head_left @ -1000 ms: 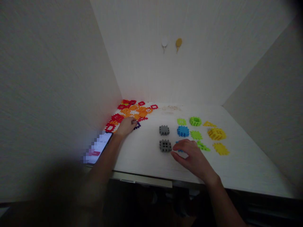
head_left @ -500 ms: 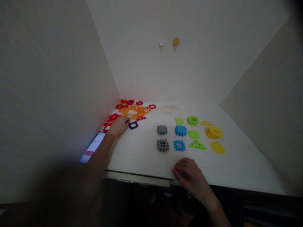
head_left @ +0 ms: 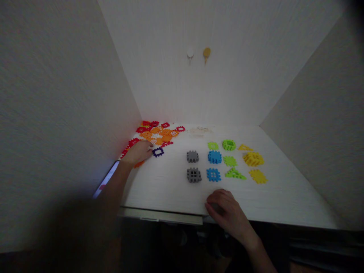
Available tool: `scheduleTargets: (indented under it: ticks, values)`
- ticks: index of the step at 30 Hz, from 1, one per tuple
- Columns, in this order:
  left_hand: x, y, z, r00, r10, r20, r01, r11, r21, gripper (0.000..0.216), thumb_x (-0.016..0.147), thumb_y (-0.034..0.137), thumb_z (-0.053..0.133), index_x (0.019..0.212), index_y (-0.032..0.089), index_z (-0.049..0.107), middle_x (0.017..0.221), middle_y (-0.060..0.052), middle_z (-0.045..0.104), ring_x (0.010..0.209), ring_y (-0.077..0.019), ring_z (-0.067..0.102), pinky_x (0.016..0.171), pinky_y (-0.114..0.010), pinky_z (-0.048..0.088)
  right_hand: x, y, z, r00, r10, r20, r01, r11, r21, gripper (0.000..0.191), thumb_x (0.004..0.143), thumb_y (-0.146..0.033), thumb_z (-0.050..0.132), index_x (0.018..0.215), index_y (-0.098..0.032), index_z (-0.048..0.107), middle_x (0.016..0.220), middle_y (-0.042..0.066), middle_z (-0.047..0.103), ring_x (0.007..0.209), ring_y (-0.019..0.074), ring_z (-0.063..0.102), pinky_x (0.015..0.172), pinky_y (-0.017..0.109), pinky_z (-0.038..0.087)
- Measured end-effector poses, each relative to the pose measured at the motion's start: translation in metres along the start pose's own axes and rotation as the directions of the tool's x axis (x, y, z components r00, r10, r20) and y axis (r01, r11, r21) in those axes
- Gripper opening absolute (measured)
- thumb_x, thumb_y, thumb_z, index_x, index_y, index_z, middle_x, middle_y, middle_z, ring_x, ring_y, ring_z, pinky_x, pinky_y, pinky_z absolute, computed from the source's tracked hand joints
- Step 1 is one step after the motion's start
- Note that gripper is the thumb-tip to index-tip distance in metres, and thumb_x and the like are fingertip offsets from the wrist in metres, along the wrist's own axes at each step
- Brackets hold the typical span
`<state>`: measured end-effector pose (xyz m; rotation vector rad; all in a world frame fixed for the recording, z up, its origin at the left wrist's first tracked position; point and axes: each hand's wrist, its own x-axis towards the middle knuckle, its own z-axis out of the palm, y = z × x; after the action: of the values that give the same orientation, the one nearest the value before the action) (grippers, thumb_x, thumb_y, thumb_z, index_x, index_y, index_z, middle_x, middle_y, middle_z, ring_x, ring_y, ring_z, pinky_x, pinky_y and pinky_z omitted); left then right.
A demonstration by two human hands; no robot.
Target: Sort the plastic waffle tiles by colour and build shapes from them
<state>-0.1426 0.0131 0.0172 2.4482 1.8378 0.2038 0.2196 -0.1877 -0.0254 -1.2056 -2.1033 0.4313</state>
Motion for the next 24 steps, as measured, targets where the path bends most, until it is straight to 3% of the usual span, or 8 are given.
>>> scheduleTargets:
  ticks: [3,7,12,18,24]
  values:
    - [0.0,0.016,0.0,0.997,0.073,-0.034,-0.076,0.994,-0.077,0.039,0.077,0.039,0.053,0.107,0.019,0.064,0.112,-0.009,0.065,0.103,-0.0243,0.058,0.089,-0.031,0.042,0.0,0.001,0.001,1.0,-0.001,0.006,0.001,1.0,0.001,0.004,0.084,-0.026,0.057,0.085,-0.025,0.061,0.082,0.003,0.066,0.086,0.0219,0.06,0.079,0.042,0.047]
    - [0.001,0.03,0.004,0.992,0.118,0.042,-0.116,0.991,-0.061,0.03,0.074,0.041,0.056,0.09,0.019,0.067,0.094,-0.009,0.068,0.087,-0.024,0.062,0.075,-0.029,0.044,-0.001,0.0,0.001,1.0,0.018,0.017,-0.018,1.0,0.0,0.004,0.084,-0.025,0.057,0.085,-0.024,0.06,0.083,0.004,0.065,0.086,0.0219,0.06,0.08,0.042,0.046]
    - [0.002,0.03,0.005,0.992,0.123,0.033,-0.12,0.989,-0.081,0.023,0.071,0.038,0.056,0.081,0.019,0.065,0.082,-0.008,0.067,0.074,-0.0222,0.061,0.064,-0.028,0.042,0.0,-0.001,0.001,1.0,0.022,0.019,-0.022,1.0,0.008,0.003,0.084,-0.025,0.056,0.085,-0.024,0.06,0.084,0.004,0.065,0.087,0.0221,0.059,0.081,0.043,0.046]
    - [-0.007,0.038,0.002,0.99,0.137,0.042,-0.13,0.982,-0.138,0.032,0.061,0.035,0.064,0.089,0.019,0.064,0.083,-0.006,0.066,0.073,-0.0212,0.06,0.064,-0.028,0.044,0.0,0.0,0.001,1.0,0.024,0.015,-0.024,1.0,-0.001,0.003,0.084,-0.025,0.057,0.086,-0.023,0.059,0.085,0.004,0.065,0.088,0.0221,0.059,0.082,0.043,0.045]
    - [-0.009,0.049,0.0,0.96,0.273,0.054,-0.263,0.954,-0.141,0.038,0.061,0.03,0.065,0.096,0.018,0.062,0.092,-0.006,0.064,0.082,-0.0214,0.06,0.071,-0.028,0.046,-0.001,0.003,0.003,0.999,0.033,0.02,-0.033,0.999,0.001,0.004,0.083,-0.026,0.059,0.085,-0.022,0.06,0.085,0.003,0.065,0.088,0.0214,0.059,0.082,0.041,0.044]
